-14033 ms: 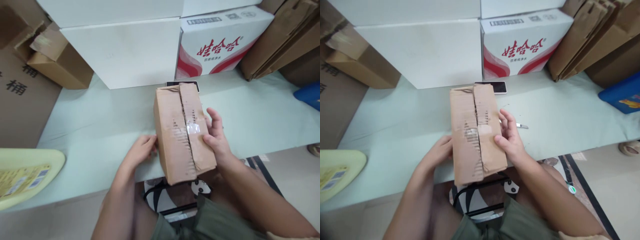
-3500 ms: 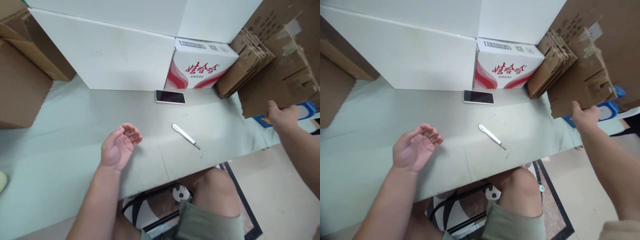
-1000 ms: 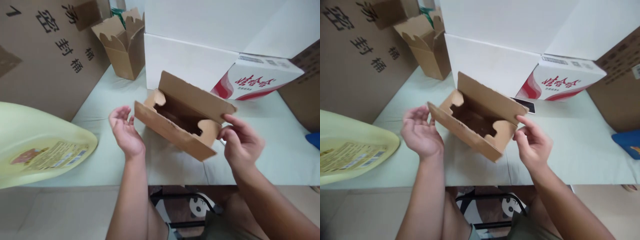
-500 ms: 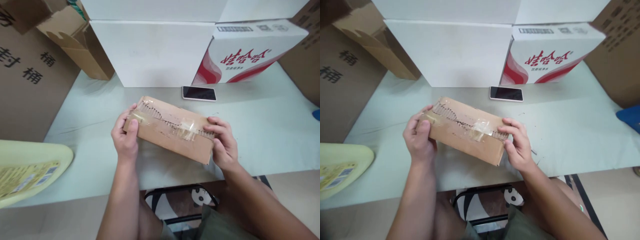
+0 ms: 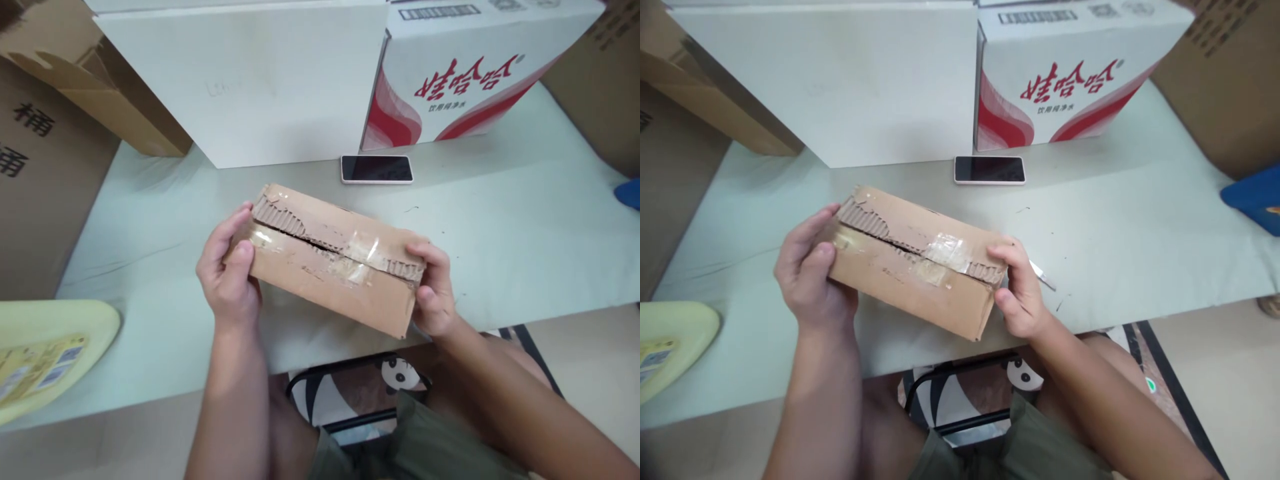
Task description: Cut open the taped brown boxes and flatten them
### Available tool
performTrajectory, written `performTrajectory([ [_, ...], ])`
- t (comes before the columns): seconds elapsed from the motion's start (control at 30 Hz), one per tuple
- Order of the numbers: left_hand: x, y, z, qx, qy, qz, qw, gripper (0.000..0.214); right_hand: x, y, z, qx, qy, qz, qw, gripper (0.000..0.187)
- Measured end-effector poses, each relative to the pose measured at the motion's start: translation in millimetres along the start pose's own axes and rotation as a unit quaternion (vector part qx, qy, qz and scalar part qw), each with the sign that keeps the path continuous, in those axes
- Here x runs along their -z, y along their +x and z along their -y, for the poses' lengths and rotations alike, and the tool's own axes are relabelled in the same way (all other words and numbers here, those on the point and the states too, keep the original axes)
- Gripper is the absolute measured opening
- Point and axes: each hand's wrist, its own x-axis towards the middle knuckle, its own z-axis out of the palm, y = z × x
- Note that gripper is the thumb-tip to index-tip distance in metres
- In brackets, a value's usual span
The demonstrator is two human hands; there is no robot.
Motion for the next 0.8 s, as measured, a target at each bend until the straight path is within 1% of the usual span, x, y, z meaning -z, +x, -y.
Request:
performTrajectory([
  [0.07,0.4,1,0,-0.013,0.001,0.009,1.000,0.024,0,0,0,-0.004,0.010,0.005,1.000,0.041],
  [0.2,1.2,5,1,-0.033,0.006,0.031,0.999,0.021,1,2,3,-0.008,0.031,0.004,0.999,0.039],
  [0.33,1.0,6,3,-0.024,0.014,0.035,0.999,0.020,0,4,2,-0.007,0.031,0.010,0.999,0.039],
  [0.57,-0.6,6,2,-0.014,0.010,0.040,0.999,0.022,2,7,5,-0.007,-0.001,0.031,0.999,0.037],
  [0.67,2.5,8,3,-0.009,0.024,0.041,0.999,0.022,4,9,7,0.000,-0.006,0.042,0.999,0.037],
  [0.8,9.5,10,2,-0.024,0.056,0.070,0.996,0.021,8,11,9,0.019,0.012,0.057,0.998,0.038],
])
